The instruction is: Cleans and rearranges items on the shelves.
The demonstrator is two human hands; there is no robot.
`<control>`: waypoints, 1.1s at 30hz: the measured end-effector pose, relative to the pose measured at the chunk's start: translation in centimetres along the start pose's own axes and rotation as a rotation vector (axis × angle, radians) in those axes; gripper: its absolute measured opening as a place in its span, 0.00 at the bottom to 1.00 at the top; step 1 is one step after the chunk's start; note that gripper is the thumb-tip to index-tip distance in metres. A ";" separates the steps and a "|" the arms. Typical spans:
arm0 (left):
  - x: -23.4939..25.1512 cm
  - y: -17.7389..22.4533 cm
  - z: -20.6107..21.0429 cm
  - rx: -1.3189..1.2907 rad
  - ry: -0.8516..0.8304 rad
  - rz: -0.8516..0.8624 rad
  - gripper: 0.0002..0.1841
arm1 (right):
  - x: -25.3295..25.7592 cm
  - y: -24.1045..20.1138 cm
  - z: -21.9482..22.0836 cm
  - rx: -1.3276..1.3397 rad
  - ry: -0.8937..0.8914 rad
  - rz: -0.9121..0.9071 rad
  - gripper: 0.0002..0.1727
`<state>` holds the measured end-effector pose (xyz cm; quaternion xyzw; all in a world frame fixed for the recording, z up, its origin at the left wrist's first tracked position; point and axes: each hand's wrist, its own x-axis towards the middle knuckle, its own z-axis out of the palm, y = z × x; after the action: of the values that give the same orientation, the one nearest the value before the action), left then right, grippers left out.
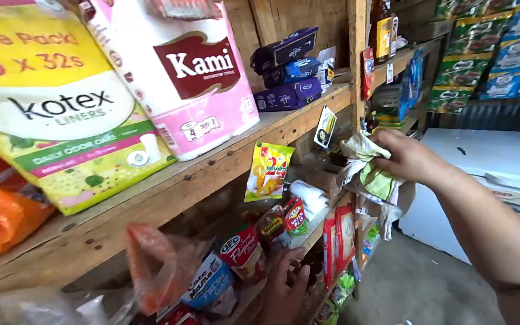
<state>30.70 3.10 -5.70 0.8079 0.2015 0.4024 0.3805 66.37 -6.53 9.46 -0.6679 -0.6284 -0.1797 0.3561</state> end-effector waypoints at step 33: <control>26.0 1.5 13.5 0.008 0.602 0.157 0.07 | 12.2 5.9 1.2 0.149 0.077 -0.497 0.22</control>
<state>57.04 12.45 3.15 0.6672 0.2436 0.6509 0.2681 73.65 3.29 15.55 -0.4577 -0.7705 -0.2404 0.3729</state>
